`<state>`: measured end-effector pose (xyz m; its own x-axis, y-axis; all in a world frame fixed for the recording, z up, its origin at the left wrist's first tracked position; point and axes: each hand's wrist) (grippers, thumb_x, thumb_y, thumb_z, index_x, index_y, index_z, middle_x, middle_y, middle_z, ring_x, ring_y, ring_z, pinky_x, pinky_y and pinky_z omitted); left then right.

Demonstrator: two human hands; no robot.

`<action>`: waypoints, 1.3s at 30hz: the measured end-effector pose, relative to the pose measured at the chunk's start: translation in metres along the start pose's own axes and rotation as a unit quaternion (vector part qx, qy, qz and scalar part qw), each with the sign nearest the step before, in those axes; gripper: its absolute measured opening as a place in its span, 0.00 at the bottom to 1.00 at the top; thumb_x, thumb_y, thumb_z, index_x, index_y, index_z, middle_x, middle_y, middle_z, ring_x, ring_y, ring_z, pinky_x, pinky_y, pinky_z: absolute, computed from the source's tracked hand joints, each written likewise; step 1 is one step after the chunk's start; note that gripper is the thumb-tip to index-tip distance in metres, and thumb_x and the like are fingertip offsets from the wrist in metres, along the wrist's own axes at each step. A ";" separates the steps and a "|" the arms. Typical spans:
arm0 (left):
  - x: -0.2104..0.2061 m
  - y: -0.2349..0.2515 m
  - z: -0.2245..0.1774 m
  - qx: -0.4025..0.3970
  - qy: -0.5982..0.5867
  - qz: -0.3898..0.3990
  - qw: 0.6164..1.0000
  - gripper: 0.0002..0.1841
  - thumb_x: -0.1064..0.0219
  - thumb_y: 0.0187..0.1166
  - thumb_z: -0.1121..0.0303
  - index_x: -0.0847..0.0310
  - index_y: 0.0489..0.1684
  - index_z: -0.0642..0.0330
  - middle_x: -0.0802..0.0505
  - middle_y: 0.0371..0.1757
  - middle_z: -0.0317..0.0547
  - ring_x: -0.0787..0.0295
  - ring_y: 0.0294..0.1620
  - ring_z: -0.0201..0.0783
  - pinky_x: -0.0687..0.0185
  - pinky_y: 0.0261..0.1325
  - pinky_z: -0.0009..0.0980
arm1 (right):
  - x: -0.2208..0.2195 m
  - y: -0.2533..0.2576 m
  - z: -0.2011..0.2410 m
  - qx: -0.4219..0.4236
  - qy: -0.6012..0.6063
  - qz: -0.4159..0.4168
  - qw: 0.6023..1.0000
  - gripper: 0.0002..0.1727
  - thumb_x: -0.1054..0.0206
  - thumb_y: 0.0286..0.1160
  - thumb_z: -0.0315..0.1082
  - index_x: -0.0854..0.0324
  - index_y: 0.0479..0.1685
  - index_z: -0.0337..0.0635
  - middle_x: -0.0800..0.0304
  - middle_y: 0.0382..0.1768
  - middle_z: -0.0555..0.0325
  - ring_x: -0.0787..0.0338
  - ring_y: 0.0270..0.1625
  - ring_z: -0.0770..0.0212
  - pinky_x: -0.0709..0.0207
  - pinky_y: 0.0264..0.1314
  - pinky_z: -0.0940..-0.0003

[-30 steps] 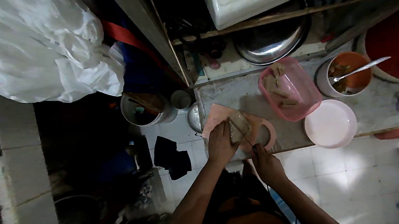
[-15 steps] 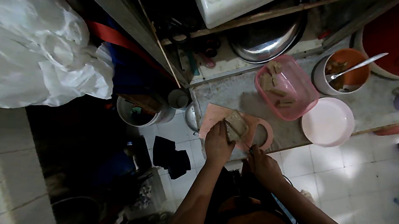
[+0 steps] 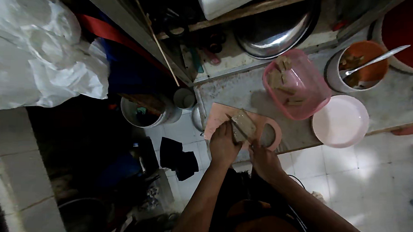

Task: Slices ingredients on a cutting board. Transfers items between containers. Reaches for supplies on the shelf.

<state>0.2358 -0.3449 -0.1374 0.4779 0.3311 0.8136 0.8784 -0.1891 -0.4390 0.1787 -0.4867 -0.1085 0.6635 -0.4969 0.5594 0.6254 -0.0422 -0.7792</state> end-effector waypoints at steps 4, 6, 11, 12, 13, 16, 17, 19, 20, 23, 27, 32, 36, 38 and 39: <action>-0.008 -0.002 0.003 -0.008 0.009 -0.031 0.999 0.48 0.16 0.60 0.49 0.30 0.84 0.60 0.19 0.79 0.55 0.22 0.77 0.54 0.24 0.74 0.54 | -0.005 0.001 -0.006 0.017 -0.005 -0.018 1.000 0.30 0.55 0.95 0.49 0.39 0.87 0.41 0.13 0.60 0.37 0.08 0.57 0.38 0.16 0.59 0.45; -0.010 -0.006 0.000 -0.005 0.011 -0.016 1.000 0.47 0.18 0.64 0.48 0.31 0.86 0.58 0.21 0.82 0.52 0.25 0.81 0.53 0.26 0.77 0.54 | -0.005 -0.006 -0.012 0.011 -0.002 -0.007 1.000 0.31 0.56 0.95 0.50 0.40 0.89 0.42 0.15 0.63 0.35 0.08 0.57 0.37 0.16 0.59 0.43; -0.016 -0.008 0.001 -0.023 0.002 -0.037 0.999 0.46 0.17 0.62 0.50 0.30 0.84 0.60 0.20 0.79 0.55 0.22 0.77 0.57 0.20 0.68 0.56 | -0.009 0.011 0.001 0.004 -0.026 -0.018 1.000 0.28 0.55 0.95 0.46 0.37 0.83 0.35 0.14 0.60 0.34 0.08 0.57 0.38 0.15 0.57 0.45; -0.015 -0.007 0.001 -0.021 0.003 -0.043 0.999 0.47 0.16 0.61 0.50 0.30 0.84 0.60 0.19 0.79 0.55 0.22 0.77 0.57 0.18 0.65 0.56 | -0.005 0.015 0.006 -0.003 -0.032 -0.009 0.999 0.28 0.56 0.96 0.46 0.38 0.83 0.35 0.14 0.60 0.34 0.08 0.58 0.37 0.15 0.58 0.44; -0.015 -0.007 0.001 -0.015 0.003 -0.044 0.999 0.47 0.16 0.60 0.51 0.29 0.84 0.58 0.19 0.79 0.54 0.21 0.76 0.57 0.17 0.64 0.57 | -0.003 0.015 0.009 -0.006 -0.035 -0.001 0.999 0.28 0.56 0.96 0.47 0.39 0.83 0.36 0.15 0.60 0.34 0.08 0.59 0.37 0.15 0.58 0.44; -0.015 -0.006 -0.001 0.008 -0.003 -0.044 0.999 0.47 0.17 0.61 0.49 0.30 0.85 0.54 0.19 0.79 0.51 0.21 0.77 0.55 0.17 0.63 0.58 | -0.008 0.005 -0.011 -0.007 -0.013 0.005 1.000 0.30 0.57 0.96 0.49 0.42 0.88 0.41 0.16 0.65 0.36 0.10 0.62 0.37 0.17 0.62 0.42; -0.015 -0.007 -0.002 0.012 -0.004 -0.044 0.999 0.47 0.17 0.62 0.49 0.30 0.86 0.54 0.19 0.79 0.50 0.22 0.77 0.55 0.17 0.64 0.58 | -0.014 -0.004 -0.024 -0.006 -0.003 0.000 1.000 0.31 0.56 0.95 0.49 0.41 0.89 0.41 0.16 0.67 0.35 0.10 0.63 0.37 0.17 0.63 0.42; -0.015 -0.007 -0.003 0.017 -0.003 -0.042 0.999 0.47 0.18 0.63 0.48 0.32 0.87 0.54 0.20 0.80 0.51 0.22 0.77 0.56 0.18 0.64 0.58 | -0.027 -0.023 -0.050 -0.018 0.003 -0.002 1.000 0.31 0.54 0.95 0.49 0.39 0.88 0.39 0.18 0.69 0.33 0.09 0.61 0.35 0.16 0.60 0.43; -0.016 -0.007 -0.003 0.018 -0.003 -0.044 0.999 0.47 0.18 0.62 0.48 0.32 0.87 0.54 0.20 0.80 0.51 0.22 0.77 0.56 0.18 0.64 0.58 | -0.033 -0.030 -0.061 -0.014 0.000 -0.014 1.000 0.30 0.53 0.94 0.48 0.36 0.84 0.37 0.17 0.66 0.33 0.08 0.57 0.36 0.14 0.56 0.43; -0.019 -0.009 -0.004 0.014 -0.004 -0.057 0.998 0.49 0.16 0.60 0.50 0.33 0.87 0.55 0.20 0.79 0.53 0.22 0.76 0.57 0.17 0.63 0.58 | -0.040 -0.037 -0.074 0.002 -0.011 -0.037 0.999 0.28 0.52 0.94 0.48 0.31 0.78 0.34 0.14 0.62 0.33 0.06 0.51 0.37 0.13 0.51 0.45; -0.009 -0.006 -0.006 0.010 0.005 -0.026 1.000 0.51 0.15 0.60 0.50 0.36 0.88 0.57 0.23 0.81 0.56 0.27 0.81 0.57 0.20 0.69 0.57 | -0.029 -0.038 -0.089 0.034 -0.033 -0.040 0.998 0.26 0.52 0.94 0.48 0.29 0.73 0.35 0.12 0.55 0.35 0.06 0.50 0.37 0.13 0.49 0.45; -0.001 -0.002 0.010 -0.090 0.021 -0.008 0.996 0.50 0.13 0.57 0.62 0.34 0.87 0.57 0.25 0.84 0.55 0.38 0.88 0.59 0.50 0.90 0.60 | -0.022 -0.042 -0.105 0.064 -0.073 -0.133 0.986 0.22 0.45 0.92 0.44 0.22 0.66 0.33 0.10 0.46 0.36 0.05 0.41 0.37 0.13 0.40 0.45; 0.008 0.000 0.009 -0.118 -0.003 -0.016 0.993 0.50 0.17 0.61 0.55 0.39 0.92 0.45 0.44 0.96 0.47 0.61 0.96 0.57 0.69 0.91 0.68 | -0.020 -0.053 -0.112 0.087 -0.051 -0.170 0.980 0.19 0.42 0.89 0.42 0.20 0.61 0.34 0.09 0.42 0.38 0.05 0.36 0.39 0.13 0.35 0.45; 0.010 0.010 -0.001 -0.145 -0.003 -0.022 0.989 0.51 0.20 0.65 0.51 0.43 0.94 0.45 0.47 0.96 0.50 0.63 0.97 0.58 0.71 0.91 0.68 | -0.021 -0.062 -0.120 0.094 -0.028 -0.180 0.979 0.18 0.41 0.88 0.41 0.19 0.58 0.34 0.09 0.39 0.40 0.05 0.34 0.40 0.13 0.33 0.45; 0.009 0.018 -0.006 -0.177 0.006 -0.023 0.984 0.49 0.21 0.66 0.52 0.42 0.93 0.46 0.45 0.95 0.51 0.60 0.96 0.59 0.68 0.91 0.69 | -0.021 -0.065 -0.125 0.099 -0.018 -0.188 0.977 0.18 0.41 0.87 0.41 0.19 0.57 0.34 0.09 0.38 0.40 0.06 0.33 0.40 0.14 0.31 0.45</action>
Point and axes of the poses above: each hand's wrist, its own y-axis towards the middle knuckle, its own x-axis out of the back of the hand, z = x × y
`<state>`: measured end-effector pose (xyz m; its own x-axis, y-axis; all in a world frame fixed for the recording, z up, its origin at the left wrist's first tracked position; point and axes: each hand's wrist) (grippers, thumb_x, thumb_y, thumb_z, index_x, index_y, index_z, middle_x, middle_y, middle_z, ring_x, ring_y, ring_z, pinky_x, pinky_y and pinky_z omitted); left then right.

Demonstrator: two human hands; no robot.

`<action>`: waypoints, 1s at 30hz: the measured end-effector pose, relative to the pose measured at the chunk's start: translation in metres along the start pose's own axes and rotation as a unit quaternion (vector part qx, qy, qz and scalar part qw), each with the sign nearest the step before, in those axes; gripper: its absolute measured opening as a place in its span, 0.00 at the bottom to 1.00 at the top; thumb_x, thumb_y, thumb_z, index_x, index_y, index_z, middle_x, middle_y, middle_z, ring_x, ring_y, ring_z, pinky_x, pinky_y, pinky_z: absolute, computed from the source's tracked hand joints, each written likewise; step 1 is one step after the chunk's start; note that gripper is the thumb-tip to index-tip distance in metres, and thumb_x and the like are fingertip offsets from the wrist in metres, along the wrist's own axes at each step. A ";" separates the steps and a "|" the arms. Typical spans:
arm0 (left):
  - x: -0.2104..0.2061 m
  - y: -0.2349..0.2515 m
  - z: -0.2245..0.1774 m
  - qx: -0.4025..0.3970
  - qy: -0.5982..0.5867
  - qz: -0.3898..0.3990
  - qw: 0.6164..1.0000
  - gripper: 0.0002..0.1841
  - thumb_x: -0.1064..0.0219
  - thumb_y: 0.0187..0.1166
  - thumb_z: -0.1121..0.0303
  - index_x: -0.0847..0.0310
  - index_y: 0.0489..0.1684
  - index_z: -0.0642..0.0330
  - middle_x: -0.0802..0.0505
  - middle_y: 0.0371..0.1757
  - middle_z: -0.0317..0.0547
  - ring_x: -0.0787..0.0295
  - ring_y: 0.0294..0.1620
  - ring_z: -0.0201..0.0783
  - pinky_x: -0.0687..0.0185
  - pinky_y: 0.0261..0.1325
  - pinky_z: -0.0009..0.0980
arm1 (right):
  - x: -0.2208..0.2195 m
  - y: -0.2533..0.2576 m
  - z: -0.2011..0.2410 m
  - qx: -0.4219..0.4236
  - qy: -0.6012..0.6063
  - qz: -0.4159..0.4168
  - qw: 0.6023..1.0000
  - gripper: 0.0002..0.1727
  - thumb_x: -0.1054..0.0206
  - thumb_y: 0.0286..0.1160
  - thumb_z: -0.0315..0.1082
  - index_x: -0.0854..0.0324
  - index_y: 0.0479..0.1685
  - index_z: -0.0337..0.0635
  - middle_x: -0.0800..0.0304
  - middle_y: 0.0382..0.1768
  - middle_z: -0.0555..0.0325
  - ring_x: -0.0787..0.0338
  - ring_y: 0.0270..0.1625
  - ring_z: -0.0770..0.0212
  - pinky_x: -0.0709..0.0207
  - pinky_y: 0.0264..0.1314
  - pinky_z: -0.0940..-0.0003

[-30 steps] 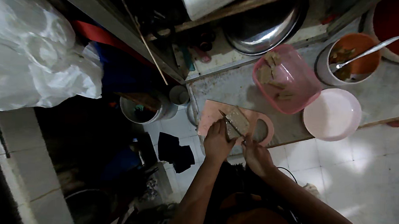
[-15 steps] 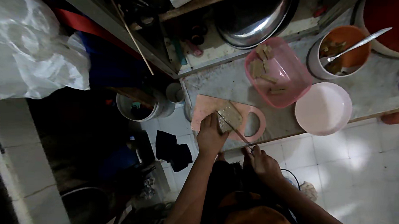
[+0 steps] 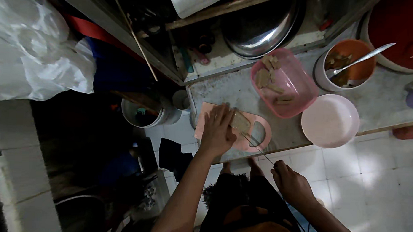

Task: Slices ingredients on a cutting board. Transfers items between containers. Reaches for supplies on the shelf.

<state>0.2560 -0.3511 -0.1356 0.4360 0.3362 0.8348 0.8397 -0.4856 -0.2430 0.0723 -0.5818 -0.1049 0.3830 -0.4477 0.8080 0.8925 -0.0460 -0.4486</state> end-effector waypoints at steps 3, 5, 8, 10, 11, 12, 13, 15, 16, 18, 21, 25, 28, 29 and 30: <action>-0.003 0.031 0.000 -0.075 0.030 0.079 0.994 0.42 0.21 0.68 0.62 0.33 0.89 0.47 0.35 0.92 0.51 0.44 0.92 0.56 0.50 0.91 0.57 | 0.000 -0.007 -0.011 0.007 0.016 -0.010 1.000 0.18 0.42 0.87 0.42 0.19 0.56 0.34 0.10 0.35 0.42 0.07 0.31 0.42 0.14 0.30 0.46; 0.006 0.050 -0.002 -0.095 0.063 0.138 0.984 0.39 0.19 0.69 0.64 0.30 0.86 0.51 0.28 0.87 0.54 0.34 0.87 0.57 0.35 0.84 0.55 | 0.000 -0.008 -0.014 0.006 0.034 -0.005 0.999 0.18 0.41 0.86 0.41 0.18 0.56 0.34 0.09 0.35 0.42 0.07 0.31 0.43 0.14 0.30 0.46; 0.015 0.067 -0.001 -0.115 0.101 0.168 0.974 0.37 0.20 0.71 0.58 0.28 0.83 0.54 0.24 0.82 0.56 0.27 0.81 0.58 0.30 0.79 0.55 | -0.004 -0.009 -0.015 0.014 0.051 -0.006 0.999 0.18 0.41 0.85 0.42 0.18 0.56 0.34 0.09 0.34 0.43 0.07 0.29 0.43 0.14 0.29 0.47; 0.017 0.076 0.003 -0.120 0.112 0.175 0.971 0.39 0.20 0.69 0.53 0.27 0.82 0.54 0.22 0.79 0.57 0.23 0.77 0.58 0.28 0.77 0.55 | -0.005 -0.010 -0.015 0.010 0.059 0.004 0.998 0.18 0.41 0.86 0.42 0.18 0.57 0.34 0.09 0.35 0.43 0.07 0.30 0.43 0.14 0.30 0.46; 0.018 0.081 0.005 -0.117 0.117 0.182 0.969 0.40 0.20 0.68 0.50 0.28 0.81 0.55 0.22 0.79 0.57 0.23 0.77 0.58 0.29 0.78 0.55 | -0.006 -0.010 -0.016 0.011 0.059 0.004 0.998 0.18 0.41 0.86 0.43 0.18 0.57 0.35 0.09 0.34 0.44 0.07 0.30 0.44 0.14 0.30 0.47; 0.020 0.085 0.005 -0.112 0.122 0.191 0.968 0.41 0.21 0.68 0.48 0.28 0.81 0.56 0.22 0.80 0.58 0.24 0.78 0.59 0.31 0.79 0.56 | -0.007 -0.011 -0.017 0.008 0.062 0.010 0.998 0.18 0.41 0.86 0.43 0.18 0.57 0.36 0.09 0.34 0.44 0.07 0.30 0.44 0.14 0.30 0.48; 0.022 0.088 0.004 -0.107 0.125 0.199 0.966 0.42 0.21 0.67 0.46 0.29 0.82 0.57 0.23 0.80 0.59 0.25 0.79 0.59 0.32 0.80 0.56 | -0.008 -0.011 -0.018 0.006 0.065 0.013 0.998 0.19 0.42 0.86 0.43 0.18 0.57 0.36 0.10 0.34 0.44 0.07 0.29 0.45 0.14 0.30 0.47; 0.022 0.091 0.005 -0.109 0.134 0.196 0.965 0.42 0.22 0.66 0.44 0.27 0.81 0.58 0.22 0.80 0.58 0.25 0.79 0.59 0.32 0.79 0.56 | -0.010 -0.013 -0.021 0.007 0.067 0.012 0.998 0.19 0.41 0.86 0.43 0.18 0.57 0.36 0.09 0.34 0.45 0.07 0.29 0.45 0.14 0.30 0.47; 0.022 0.092 0.006 -0.109 0.135 0.188 0.967 0.42 0.22 0.66 0.44 0.27 0.80 0.57 0.22 0.80 0.57 0.25 0.78 0.58 0.32 0.78 0.56 | -0.010 -0.013 -0.022 0.005 0.070 0.015 0.997 0.19 0.42 0.86 0.44 0.18 0.57 0.36 0.09 0.34 0.45 0.07 0.30 0.45 0.14 0.31 0.47; 0.021 0.089 0.009 -0.106 0.123 0.150 0.975 0.41 0.22 0.65 0.44 0.25 0.79 0.56 0.20 0.78 0.56 0.23 0.76 0.57 0.28 0.75 0.56 | -0.010 -0.014 -0.026 0.004 0.074 0.013 0.997 0.20 0.42 0.86 0.45 0.18 0.58 0.37 0.09 0.34 0.45 0.07 0.30 0.45 0.14 0.30 0.47; 0.016 0.080 0.010 -0.067 0.002 0.032 0.997 0.37 0.19 0.64 0.50 0.21 0.72 0.61 0.16 0.69 0.58 0.15 0.67 0.55 0.16 0.65 0.55 | -0.010 -0.015 -0.030 0.006 0.080 0.004 0.997 0.21 0.42 0.86 0.46 0.18 0.57 0.36 0.10 0.32 0.46 0.08 0.28 0.47 0.14 0.29 0.48; 0.012 0.079 -0.016 0.020 -0.235 -0.143 0.961 0.33 0.18 0.63 0.61 0.23 0.66 0.70 0.18 0.65 0.63 0.13 0.57 0.51 0.12 0.57 0.47 | -0.008 -0.015 -0.035 -0.007 0.094 0.023 0.995 0.20 0.42 0.86 0.45 0.19 0.58 0.36 0.10 0.34 0.44 0.08 0.29 0.45 0.15 0.30 0.47; 0.024 0.101 -0.053 -0.009 -0.186 -0.128 0.974 0.34 0.17 0.62 0.57 0.20 0.66 0.68 0.16 0.63 0.61 0.13 0.58 0.51 0.14 0.59 0.50 | -0.010 -0.017 -0.038 -0.007 0.093 0.028 0.995 0.20 0.42 0.86 0.46 0.19 0.58 0.37 0.10 0.33 0.45 0.08 0.29 0.45 0.15 0.30 0.47; 0.028 0.112 -0.065 -0.017 -0.135 -0.091 0.986 0.36 0.17 0.62 0.51 0.20 0.67 0.65 0.15 0.64 0.60 0.13 0.60 0.53 0.14 0.61 0.52 | -0.010 -0.018 -0.039 -0.003 0.091 0.026 0.995 0.21 0.43 0.86 0.47 0.18 0.58 0.37 0.10 0.33 0.46 0.08 0.28 0.46 0.15 0.29 0.48; 0.030 0.124 -0.076 -0.027 -0.077 -0.051 0.995 0.38 0.19 0.63 0.45 0.19 0.69 0.63 0.16 0.66 0.59 0.14 0.63 0.54 0.16 0.64 0.54 | -0.010 -0.018 -0.039 -0.003 0.092 0.029 0.995 0.21 0.44 0.86 0.47 0.19 0.58 0.37 0.10 0.33 0.46 0.08 0.28 0.46 0.15 0.29 0.48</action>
Point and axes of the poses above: each hand's wrist, its own y-axis towards the middle knuckle, its own x-axis out of the back of the hand, z = x × y
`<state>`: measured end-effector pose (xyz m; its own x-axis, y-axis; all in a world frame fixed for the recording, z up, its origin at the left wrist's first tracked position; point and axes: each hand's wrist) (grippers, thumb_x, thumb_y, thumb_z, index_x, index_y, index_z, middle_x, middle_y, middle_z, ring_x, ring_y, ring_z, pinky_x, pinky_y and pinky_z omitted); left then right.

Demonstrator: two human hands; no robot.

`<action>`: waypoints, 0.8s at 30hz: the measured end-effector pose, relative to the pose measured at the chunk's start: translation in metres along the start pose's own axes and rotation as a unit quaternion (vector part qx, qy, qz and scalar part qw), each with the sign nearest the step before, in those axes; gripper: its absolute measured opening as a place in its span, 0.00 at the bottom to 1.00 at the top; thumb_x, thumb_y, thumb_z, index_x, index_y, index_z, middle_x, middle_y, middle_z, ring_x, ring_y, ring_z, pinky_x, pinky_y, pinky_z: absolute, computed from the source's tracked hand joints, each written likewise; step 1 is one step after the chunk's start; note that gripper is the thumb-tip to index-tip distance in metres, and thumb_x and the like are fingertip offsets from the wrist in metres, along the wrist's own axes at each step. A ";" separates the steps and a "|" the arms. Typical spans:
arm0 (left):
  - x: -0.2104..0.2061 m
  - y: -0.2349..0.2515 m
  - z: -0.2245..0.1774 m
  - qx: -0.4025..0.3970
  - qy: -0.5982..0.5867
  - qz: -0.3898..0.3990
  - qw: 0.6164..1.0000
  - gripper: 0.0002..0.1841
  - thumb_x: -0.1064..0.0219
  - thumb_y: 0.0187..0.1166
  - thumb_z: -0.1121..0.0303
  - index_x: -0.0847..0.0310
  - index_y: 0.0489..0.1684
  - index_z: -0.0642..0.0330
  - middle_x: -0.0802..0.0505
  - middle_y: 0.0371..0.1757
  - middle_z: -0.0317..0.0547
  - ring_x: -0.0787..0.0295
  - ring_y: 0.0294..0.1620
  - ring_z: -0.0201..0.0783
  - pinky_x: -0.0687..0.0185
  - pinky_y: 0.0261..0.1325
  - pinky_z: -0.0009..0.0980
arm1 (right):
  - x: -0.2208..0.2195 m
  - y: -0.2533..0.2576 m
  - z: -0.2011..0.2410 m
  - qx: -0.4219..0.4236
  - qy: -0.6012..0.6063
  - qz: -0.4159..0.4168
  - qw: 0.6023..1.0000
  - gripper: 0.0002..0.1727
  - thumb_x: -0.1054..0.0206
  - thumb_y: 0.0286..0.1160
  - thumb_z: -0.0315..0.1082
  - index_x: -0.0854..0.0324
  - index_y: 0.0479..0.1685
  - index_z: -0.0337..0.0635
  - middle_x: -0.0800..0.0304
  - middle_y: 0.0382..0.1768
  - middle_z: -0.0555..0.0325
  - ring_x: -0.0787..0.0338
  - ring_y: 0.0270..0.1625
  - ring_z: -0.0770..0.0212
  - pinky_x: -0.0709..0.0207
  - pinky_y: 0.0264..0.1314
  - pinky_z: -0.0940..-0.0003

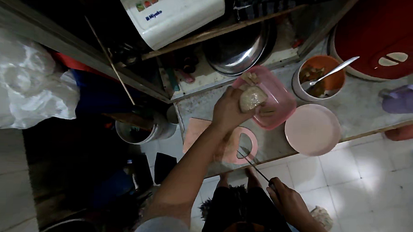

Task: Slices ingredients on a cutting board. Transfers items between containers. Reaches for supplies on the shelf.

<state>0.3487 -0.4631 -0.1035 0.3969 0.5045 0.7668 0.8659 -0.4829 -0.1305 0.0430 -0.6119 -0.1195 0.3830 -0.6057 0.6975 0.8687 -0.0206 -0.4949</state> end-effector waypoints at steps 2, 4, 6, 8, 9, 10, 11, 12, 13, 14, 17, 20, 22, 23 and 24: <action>-0.009 0.023 -0.013 -0.024 0.095 0.073 0.992 0.41 0.22 0.64 0.42 0.22 0.74 0.61 0.18 0.74 0.61 0.19 0.72 0.59 0.23 0.70 0.58 | 0.003 -0.001 0.001 -0.010 0.010 0.010 1.000 0.22 0.45 0.87 0.48 0.19 0.58 0.38 0.10 0.33 0.47 0.08 0.28 0.47 0.15 0.29 0.48; -0.014 0.034 -0.012 -0.041 0.123 0.085 0.988 0.42 0.22 0.65 0.42 0.24 0.77 0.59 0.20 0.76 0.60 0.24 0.76 0.60 0.29 0.74 0.59 | 0.006 -0.002 -0.004 -0.032 0.049 0.027 0.998 0.23 0.45 0.88 0.48 0.20 0.61 0.38 0.11 0.32 0.47 0.09 0.30 0.46 0.16 0.32 0.47; 0.001 0.024 -0.005 -0.005 0.073 0.024 0.997 0.43 0.21 0.65 0.42 0.25 0.81 0.54 0.19 0.74 0.59 0.24 0.76 0.59 0.29 0.75 0.60 | 0.005 -0.005 -0.015 -0.049 0.101 0.021 0.993 0.23 0.46 0.88 0.47 0.20 0.62 0.36 0.13 0.29 0.48 0.12 0.28 0.48 0.18 0.32 0.47; 0.023 -0.016 0.011 0.078 0.046 -0.068 0.994 0.39 0.23 0.68 0.41 0.23 0.77 0.55 0.16 0.70 0.60 0.18 0.70 0.59 0.22 0.68 0.60 | 0.003 -0.008 -0.026 -0.058 0.126 0.000 0.990 0.23 0.46 0.87 0.46 0.20 0.60 0.35 0.16 0.25 0.50 0.15 0.25 0.50 0.20 0.29 0.48; 0.032 -0.042 0.021 0.140 0.059 -0.098 0.983 0.38 0.25 0.70 0.40 0.22 0.75 0.57 0.16 0.70 0.61 0.17 0.68 0.60 0.20 0.66 0.61 | 0.003 -0.008 -0.030 -0.063 0.131 -0.004 0.989 0.22 0.46 0.86 0.46 0.20 0.59 0.35 0.17 0.25 0.50 0.16 0.25 0.51 0.20 0.28 0.49; 0.035 -0.070 0.029 0.209 0.070 -0.110 0.969 0.38 0.27 0.72 0.40 0.23 0.73 0.60 0.16 0.70 0.64 0.16 0.66 0.63 0.19 0.62 0.63 | 0.004 -0.008 -0.033 -0.067 0.133 -0.002 0.989 0.22 0.47 0.86 0.46 0.21 0.59 0.36 0.17 0.25 0.51 0.16 0.25 0.51 0.21 0.28 0.49; 0.033 -0.096 0.037 0.277 0.074 -0.101 0.953 0.39 0.28 0.73 0.39 0.25 0.74 0.62 0.18 0.70 0.66 0.16 0.64 0.66 0.19 0.60 0.65 | 0.004 -0.006 -0.034 -0.062 0.129 -0.004 0.990 0.22 0.47 0.86 0.47 0.21 0.58 0.36 0.18 0.24 0.52 0.16 0.24 0.53 0.21 0.27 0.50; 0.025 -0.116 0.043 0.332 0.071 -0.086 0.937 0.41 0.29 0.73 0.38 0.27 0.75 0.64 0.18 0.70 0.68 0.16 0.64 0.67 0.20 0.60 0.67 | 0.004 -0.004 -0.036 -0.053 0.125 -0.004 0.991 0.23 0.48 0.86 0.48 0.20 0.58 0.37 0.18 0.23 0.53 0.17 0.23 0.54 0.22 0.27 0.51; 0.015 -0.130 0.046 0.374 0.067 -0.060 0.923 0.44 0.29 0.71 0.35 0.27 0.77 0.64 0.19 0.72 0.68 0.17 0.65 0.68 0.21 0.61 0.68 | 0.004 -0.002 -0.036 -0.040 0.121 -0.005 0.992 0.24 0.49 0.86 0.49 0.20 0.57 0.36 0.19 0.23 0.53 0.17 0.23 0.54 0.22 0.26 0.52; 0.004 -0.139 0.046 0.402 0.071 -0.028 0.912 0.46 0.28 0.69 0.33 0.27 0.78 0.63 0.19 0.73 0.68 0.17 0.67 0.68 0.22 0.62 0.68 | 0.005 0.001 -0.035 -0.025 0.116 -0.005 0.993 0.25 0.49 0.86 0.50 0.20 0.57 0.36 0.19 0.23 0.53 0.18 0.22 0.54 0.22 0.26 0.53; -0.018 -0.143 0.037 0.403 0.118 0.019 0.907 0.50 0.27 0.65 0.31 0.28 0.77 0.65 0.19 0.72 0.67 0.16 0.67 0.66 0.19 0.61 0.63 | 0.007 0.013 -0.028 0.008 0.104 0.002 0.994 0.27 0.51 0.87 0.53 0.20 0.58 0.37 0.19 0.24 0.55 0.18 0.23 0.56 0.21 0.25 0.54; -0.032 -0.142 0.035 0.318 0.111 0.020 0.941 0.43 0.25 0.69 0.41 0.27 0.80 0.62 0.18 0.72 0.64 0.20 0.72 0.63 0.24 0.68 0.62 | 0.011 0.024 -0.017 0.008 0.097 0.023 0.995 0.26 0.51 0.88 0.53 0.20 0.60 0.38 0.17 0.26 0.53 0.16 0.26 0.54 0.21 0.28 0.53; -0.041 -0.145 0.034 0.257 0.101 0.013 0.961 0.42 0.24 0.69 0.43 0.28 0.82 0.59 0.18 0.73 0.63 0.22 0.73 0.63 0.26 0.71 0.60 | 0.013 0.029 -0.006 0.005 0.088 0.029 0.996 0.25 0.52 0.89 0.50 0.21 0.61 0.38 0.16 0.29 0.51 0.15 0.28 0.51 0.20 0.30 0.51; -0.045 -0.147 0.034 0.239 0.092 0.004 0.967 0.42 0.23 0.68 0.43 0.27 0.82 0.58 0.17 0.73 0.62 0.21 0.73 0.62 0.25 0.70 0.60 | 0.014 0.031 -0.001 0.007 0.080 0.027 0.996 0.24 0.52 0.90 0.48 0.22 0.61 0.37 0.16 0.30 0.50 0.14 0.28 0.50 0.19 0.31 0.50; -0.047 -0.149 0.035 0.231 0.083 -0.002 0.969 0.43 0.22 0.67 0.42 0.27 0.82 0.56 0.17 0.73 0.60 0.21 0.73 0.61 0.25 0.70 0.59 | 0.015 0.034 0.005 0.014 0.068 0.019 0.997 0.23 0.53 0.91 0.47 0.22 0.61 0.37 0.15 0.30 0.49 0.12 0.29 0.49 0.18 0.30 0.50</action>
Point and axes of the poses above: each hand's wrist, its own y-axis towards the middle knuckle, its own x-axis out of the back of the hand, z = x × y
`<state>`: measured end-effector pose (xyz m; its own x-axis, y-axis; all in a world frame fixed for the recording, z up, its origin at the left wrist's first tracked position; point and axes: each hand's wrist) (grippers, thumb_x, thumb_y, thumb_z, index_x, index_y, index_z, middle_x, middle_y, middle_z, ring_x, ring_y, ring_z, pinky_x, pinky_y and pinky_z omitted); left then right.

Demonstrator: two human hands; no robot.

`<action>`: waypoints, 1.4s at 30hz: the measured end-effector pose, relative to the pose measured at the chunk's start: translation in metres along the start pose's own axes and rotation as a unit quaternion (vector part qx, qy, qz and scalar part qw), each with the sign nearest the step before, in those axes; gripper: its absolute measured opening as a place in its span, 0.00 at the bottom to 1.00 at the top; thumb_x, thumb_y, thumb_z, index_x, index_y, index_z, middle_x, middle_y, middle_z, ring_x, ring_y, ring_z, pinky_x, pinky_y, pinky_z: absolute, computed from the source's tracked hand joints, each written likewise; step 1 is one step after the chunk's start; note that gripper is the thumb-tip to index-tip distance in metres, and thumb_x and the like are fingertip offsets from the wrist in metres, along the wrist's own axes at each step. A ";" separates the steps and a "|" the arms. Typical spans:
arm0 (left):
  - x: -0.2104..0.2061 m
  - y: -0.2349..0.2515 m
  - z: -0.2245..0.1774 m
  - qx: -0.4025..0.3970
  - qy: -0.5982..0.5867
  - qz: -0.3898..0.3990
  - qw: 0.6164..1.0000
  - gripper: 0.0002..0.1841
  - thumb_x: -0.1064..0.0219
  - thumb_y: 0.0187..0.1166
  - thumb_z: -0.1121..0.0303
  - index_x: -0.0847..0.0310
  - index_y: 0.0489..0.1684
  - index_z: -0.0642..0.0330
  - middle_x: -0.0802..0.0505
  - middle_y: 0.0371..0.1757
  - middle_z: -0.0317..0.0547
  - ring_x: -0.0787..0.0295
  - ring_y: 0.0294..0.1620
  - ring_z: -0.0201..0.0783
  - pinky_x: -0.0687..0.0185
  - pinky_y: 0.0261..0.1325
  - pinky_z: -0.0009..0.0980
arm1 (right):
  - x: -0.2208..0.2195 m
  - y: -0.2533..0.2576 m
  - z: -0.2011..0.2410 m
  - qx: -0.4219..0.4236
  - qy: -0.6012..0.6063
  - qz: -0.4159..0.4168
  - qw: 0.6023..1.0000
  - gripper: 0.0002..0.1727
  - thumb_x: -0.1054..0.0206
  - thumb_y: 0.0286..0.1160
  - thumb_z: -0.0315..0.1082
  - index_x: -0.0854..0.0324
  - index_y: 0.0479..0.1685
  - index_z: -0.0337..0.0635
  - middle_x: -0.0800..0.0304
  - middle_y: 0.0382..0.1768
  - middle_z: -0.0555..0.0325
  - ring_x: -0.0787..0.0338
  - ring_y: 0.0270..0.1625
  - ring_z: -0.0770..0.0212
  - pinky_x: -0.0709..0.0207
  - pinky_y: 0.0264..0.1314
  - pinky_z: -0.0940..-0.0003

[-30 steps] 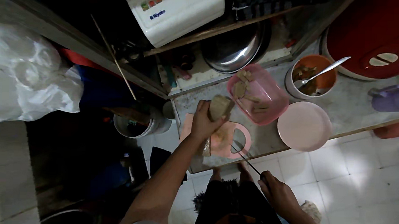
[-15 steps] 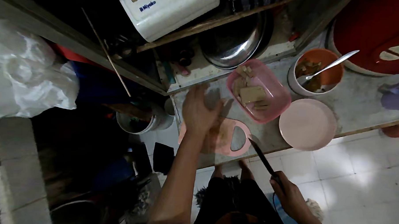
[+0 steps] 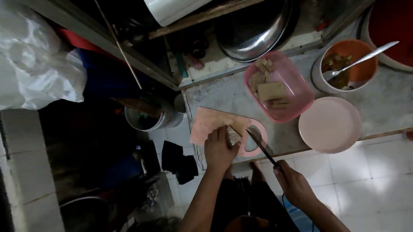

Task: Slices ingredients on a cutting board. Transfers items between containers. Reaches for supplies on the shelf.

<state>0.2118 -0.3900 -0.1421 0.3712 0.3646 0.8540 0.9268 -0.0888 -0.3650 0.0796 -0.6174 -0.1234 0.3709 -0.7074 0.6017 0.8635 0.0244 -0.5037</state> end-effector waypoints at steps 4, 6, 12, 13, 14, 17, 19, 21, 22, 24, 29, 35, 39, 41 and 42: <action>-0.003 -0.004 0.002 -0.016 -0.025 -0.012 0.999 0.41 0.21 0.67 0.48 0.25 0.80 0.59 0.16 0.72 0.59 0.20 0.72 0.59 0.22 0.69 0.56 | -0.006 0.006 0.021 0.032 -0.052 -0.046 0.997 0.25 0.54 0.92 0.47 0.20 0.62 0.35 0.12 0.30 0.48 0.10 0.27 0.46 0.17 0.26 0.49; -0.003 -0.002 -0.003 -0.022 -0.025 -0.007 0.999 0.39 0.21 0.69 0.50 0.24 0.80 0.59 0.16 0.72 0.59 0.19 0.72 0.58 0.22 0.71 0.55 | -0.009 0.010 0.033 0.023 -0.084 -0.053 0.995 0.26 0.53 0.92 0.47 0.19 0.64 0.34 0.09 0.33 0.45 0.07 0.29 0.43 0.16 0.28 0.48; -0.005 0.004 -0.010 -0.026 -0.003 0.002 1.000 0.38 0.22 0.70 0.51 0.24 0.80 0.58 0.16 0.73 0.55 0.19 0.70 0.56 0.21 0.68 0.53 | -0.015 0.021 0.048 0.016 -0.138 -0.065 0.988 0.23 0.50 0.91 0.47 0.19 0.58 0.35 0.10 0.33 0.44 0.07 0.29 0.42 0.16 0.27 0.48; -0.005 0.004 -0.010 -0.027 0.001 0.002 1.000 0.38 0.22 0.70 0.51 0.24 0.80 0.59 0.16 0.73 0.55 0.18 0.69 0.57 0.21 0.67 0.54 | -0.017 0.022 0.047 0.022 -0.147 -0.073 0.986 0.23 0.50 0.91 0.47 0.19 0.57 0.36 0.10 0.33 0.45 0.07 0.27 0.43 0.16 0.25 0.49; -0.004 0.003 -0.011 -0.026 0.003 0.002 1.000 0.37 0.22 0.70 0.51 0.24 0.80 0.59 0.16 0.73 0.55 0.18 0.69 0.57 0.20 0.67 0.54 | -0.018 0.023 0.047 0.027 -0.157 -0.083 0.984 0.23 0.49 0.90 0.47 0.18 0.56 0.36 0.10 0.33 0.45 0.07 0.26 0.44 0.16 0.24 0.50; -0.002 0.005 -0.014 -0.017 -0.002 0.013 1.000 0.36 0.22 0.70 0.53 0.23 0.80 0.57 0.15 0.72 0.56 0.18 0.69 0.59 0.20 0.66 0.56 | -0.018 0.025 0.046 0.026 -0.167 -0.085 0.982 0.23 0.48 0.90 0.46 0.18 0.57 0.33 0.10 0.33 0.43 0.08 0.26 0.42 0.16 0.24 0.48; -0.001 0.005 -0.015 -0.013 0.000 0.018 1.000 0.35 0.22 0.70 0.53 0.23 0.79 0.56 0.15 0.72 0.55 0.18 0.69 0.58 0.20 0.65 0.55 | -0.018 0.026 0.047 0.022 -0.168 -0.080 0.982 0.23 0.48 0.90 0.46 0.19 0.57 0.34 0.10 0.33 0.43 0.08 0.26 0.42 0.16 0.25 0.48; 0.000 0.005 -0.015 -0.013 0.003 0.018 1.000 0.35 0.22 0.71 0.52 0.22 0.79 0.57 0.15 0.72 0.54 0.18 0.69 0.58 0.19 0.65 0.55 | -0.019 0.027 0.046 0.024 -0.170 -0.079 0.982 0.23 0.49 0.91 0.46 0.19 0.57 0.34 0.10 0.32 0.44 0.08 0.25 0.43 0.16 0.24 0.49; -0.001 0.005 -0.015 -0.015 0.006 0.017 1.000 0.35 0.22 0.71 0.52 0.22 0.78 0.57 0.14 0.72 0.54 0.18 0.69 0.58 0.19 0.64 0.55 | -0.020 0.027 0.046 0.025 -0.173 -0.080 0.981 0.23 0.49 0.91 0.46 0.19 0.56 0.34 0.11 0.32 0.44 0.08 0.25 0.43 0.16 0.24 0.49; -0.002 0.005 -0.015 -0.022 0.005 0.008 1.000 0.34 0.22 0.70 0.53 0.20 0.76 0.58 0.14 0.71 0.54 0.17 0.69 0.58 0.19 0.64 0.55 | -0.019 0.028 0.047 0.024 -0.181 -0.079 0.980 0.23 0.48 0.90 0.46 0.18 0.56 0.34 0.10 0.32 0.44 0.08 0.25 0.43 0.16 0.23 0.49; -0.002 0.007 -0.016 -0.022 0.011 0.012 1.000 0.34 0.23 0.71 0.54 0.21 0.78 0.56 0.13 0.70 0.53 0.16 0.67 0.57 0.18 0.63 0.55 | -0.016 0.027 0.048 0.012 -0.216 -0.065 0.974 0.21 0.47 0.89 0.44 0.18 0.56 0.34 0.10 0.34 0.42 0.07 0.27 0.43 0.16 0.24 0.51; 0.000 0.009 -0.017 -0.013 0.021 0.024 0.999 0.32 0.24 0.71 0.53 0.20 0.76 0.57 0.12 0.69 0.52 0.15 0.68 0.56 0.17 0.61 0.54 | -0.019 0.052 0.057 -0.051 -0.174 0.033 0.983 0.27 0.51 0.93 0.45 0.29 0.79 0.34 0.09 0.48 0.36 0.05 0.42 0.37 0.12 0.42 0.46; 0.001 0.012 -0.014 -0.004 0.018 0.007 1.000 0.30 0.24 0.72 0.53 0.18 0.74 0.55 0.11 0.68 0.51 0.15 0.67 0.56 0.17 0.60 0.55 | -0.026 0.074 0.067 -0.067 -0.164 0.057 0.983 0.28 0.54 0.93 0.46 0.32 0.80 0.33 0.10 0.52 0.37 0.05 0.46 0.39 0.12 0.46 0.47; 0.000 0.010 -0.014 0.003 0.012 -0.005 1.000 0.30 0.24 0.71 0.54 0.17 0.74 0.54 0.11 0.67 0.50 0.14 0.66 0.55 0.16 0.59 0.56 | -0.025 0.070 0.066 -0.064 -0.166 0.049 0.983 0.29 0.54 0.93 0.46 0.32 0.81 0.33 0.10 0.52 0.36 0.05 0.46 0.39 0.12 0.46 0.48; -0.002 0.011 -0.014 0.001 0.011 -0.015 1.000 0.29 0.24 0.71 0.54 0.17 0.73 0.53 0.10 0.66 0.50 0.13 0.64 0.55 0.16 0.57 0.56 | -0.024 0.067 0.064 -0.070 -0.170 0.051 0.982 0.30 0.54 0.93 0.47 0.34 0.82 0.34 0.10 0.53 0.36 0.05 0.46 0.39 0.12 0.46 0.48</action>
<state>0.2219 -0.4043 -0.1422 0.3454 0.3467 0.8721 0.9371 -0.0771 -0.3404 0.1501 -0.5538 -0.1321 0.5667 -0.4294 0.7032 0.7689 -0.0311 -0.6386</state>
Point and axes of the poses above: each hand's wrist, its own y-axis towards the middle knuckle, its own x-axis out of the back of the hand, z = x × y
